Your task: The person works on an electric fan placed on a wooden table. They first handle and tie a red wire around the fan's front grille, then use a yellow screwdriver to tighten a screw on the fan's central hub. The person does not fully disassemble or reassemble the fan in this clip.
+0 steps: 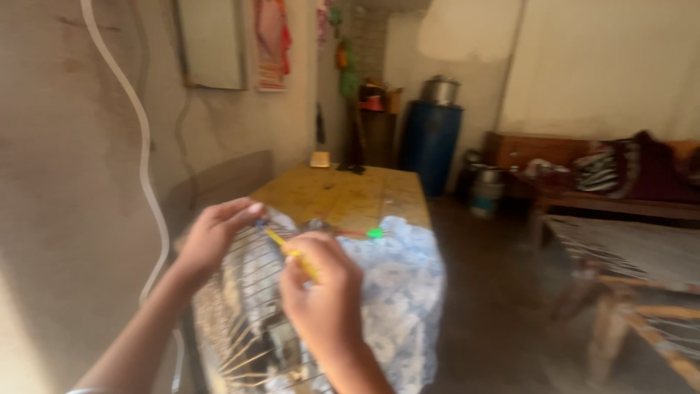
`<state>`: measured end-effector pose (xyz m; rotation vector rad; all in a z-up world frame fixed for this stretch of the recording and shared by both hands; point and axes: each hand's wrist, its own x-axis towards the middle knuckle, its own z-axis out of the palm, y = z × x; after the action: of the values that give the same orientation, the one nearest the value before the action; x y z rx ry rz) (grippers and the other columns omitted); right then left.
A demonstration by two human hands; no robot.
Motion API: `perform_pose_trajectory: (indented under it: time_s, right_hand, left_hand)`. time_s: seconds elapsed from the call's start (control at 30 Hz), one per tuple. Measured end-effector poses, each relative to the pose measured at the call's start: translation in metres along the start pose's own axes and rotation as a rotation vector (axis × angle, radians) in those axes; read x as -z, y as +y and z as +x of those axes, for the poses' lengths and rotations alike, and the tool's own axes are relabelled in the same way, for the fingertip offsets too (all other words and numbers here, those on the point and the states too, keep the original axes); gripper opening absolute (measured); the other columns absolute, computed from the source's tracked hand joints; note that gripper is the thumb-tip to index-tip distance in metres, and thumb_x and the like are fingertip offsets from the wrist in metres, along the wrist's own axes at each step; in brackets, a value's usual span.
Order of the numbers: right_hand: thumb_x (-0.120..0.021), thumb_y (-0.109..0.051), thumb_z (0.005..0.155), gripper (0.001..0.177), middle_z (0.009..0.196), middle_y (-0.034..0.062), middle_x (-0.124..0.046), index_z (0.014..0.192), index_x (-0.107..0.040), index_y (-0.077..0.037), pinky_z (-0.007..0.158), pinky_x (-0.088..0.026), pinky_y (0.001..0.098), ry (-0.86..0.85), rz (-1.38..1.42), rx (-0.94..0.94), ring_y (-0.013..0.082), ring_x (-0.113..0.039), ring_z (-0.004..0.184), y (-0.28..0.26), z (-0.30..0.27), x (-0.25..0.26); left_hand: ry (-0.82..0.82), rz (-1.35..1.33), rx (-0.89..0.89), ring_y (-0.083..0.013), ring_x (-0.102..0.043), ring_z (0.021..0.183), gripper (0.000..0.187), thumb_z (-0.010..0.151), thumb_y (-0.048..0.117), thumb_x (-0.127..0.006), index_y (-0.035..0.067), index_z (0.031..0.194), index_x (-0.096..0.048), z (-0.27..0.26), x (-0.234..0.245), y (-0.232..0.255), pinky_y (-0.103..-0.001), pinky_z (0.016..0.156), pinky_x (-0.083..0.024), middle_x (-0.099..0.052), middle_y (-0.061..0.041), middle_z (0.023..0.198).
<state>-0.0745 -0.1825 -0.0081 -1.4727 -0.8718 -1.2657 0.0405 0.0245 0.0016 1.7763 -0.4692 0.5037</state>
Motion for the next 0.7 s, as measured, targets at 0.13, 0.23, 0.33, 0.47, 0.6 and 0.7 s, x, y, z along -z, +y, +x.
perform_pose_trajectory:
  time_s: [0.13, 0.23, 0.33, 0.47, 0.6, 0.7]
  right_hand:
    - [-0.069, 0.003, 0.084, 0.017, 0.095, 0.0104, -0.074, 0.101, -0.07, -0.002, 0.062, -0.058, 0.0322, -0.097, -0.01, -0.234, 0.0247, -0.075, 0.079, -0.002, 0.0, 0.002]
    - [-0.071, -0.001, 0.089, 0.02, 0.1, 0.0122, -0.074, 0.109, -0.069, -0.002, 0.072, -0.06, 0.0341, -0.106, -0.02, -0.233, 0.0282, -0.077, 0.085, -0.002, 0.0, 0.003]
    - [-0.073, -0.001, 0.087, 0.022, 0.101, 0.0156, -0.074, 0.109, -0.069, -0.001, 0.076, -0.059, 0.0369, -0.101, -0.088, -0.092, 0.0341, -0.075, 0.091, 0.0, 0.001, 0.005]
    - [-0.074, 0.0, 0.084, 0.026, 0.099, 0.0168, -0.074, 0.11, -0.071, -0.001, 0.072, -0.058, 0.0374, -0.216, -0.106, -0.132, 0.0355, -0.074, 0.089, 0.005, 0.011, 0.009]
    - [-0.073, 0.0, 0.083, 0.026, 0.097, 0.0145, -0.074, 0.109, -0.071, -0.003, 0.071, -0.059, 0.0364, -0.312, -0.107, -0.173, 0.0317, -0.076, 0.086, 0.013, 0.023, 0.013]
    - [-0.073, 0.001, 0.082, 0.026, 0.095, 0.0142, -0.074, 0.107, -0.071, -0.003, 0.07, -0.059, 0.0368, -0.316, -0.122, -0.162, 0.032, -0.075, 0.085, 0.014, 0.023, 0.012]
  left_hand:
    - [-0.052, -0.045, -0.059, -0.012, -0.064, 0.1, 0.034, 0.101, 0.031, -0.056, 0.001, 0.098, -0.073, 0.002, 0.0, -0.002, -0.029, 0.098, -0.045, -0.074, -0.004, 0.096]
    - [-0.071, -0.05, -0.037, -0.0121, -0.063, 0.099, 0.035, 0.102, 0.031, -0.055, 0.002, 0.097, -0.073, 0.001, 0.002, -0.001, -0.03, 0.098, -0.045, -0.074, -0.004, 0.095]
    - [-0.063, 0.031, -0.017, -0.0108, -0.063, 0.096, 0.033, 0.101, 0.032, -0.056, 0.005, 0.097, -0.074, 0.001, 0.002, 0.001, -0.029, 0.097, -0.045, -0.074, -0.002, 0.094]
    - [-0.067, 0.093, 0.036, -0.0095, -0.064, 0.094, 0.031, 0.099, 0.033, -0.057, 0.008, 0.095, -0.075, 0.005, 0.004, 0.003, -0.029, 0.096, -0.047, -0.074, 0.0, 0.091]
    - [-0.115, -0.034, -0.004, -0.0101, -0.064, 0.092, 0.03, 0.1, 0.031, -0.057, 0.007, 0.092, -0.073, 0.009, 0.0, -0.002, -0.03, 0.096, -0.047, -0.072, 0.0, 0.087]
    - [-0.126, -0.094, -0.014, -0.01, -0.064, 0.093, 0.029, 0.101, 0.03, -0.056, 0.008, 0.09, -0.071, 0.008, -0.002, -0.006, -0.03, 0.098, -0.047, -0.071, 0.001, 0.086]
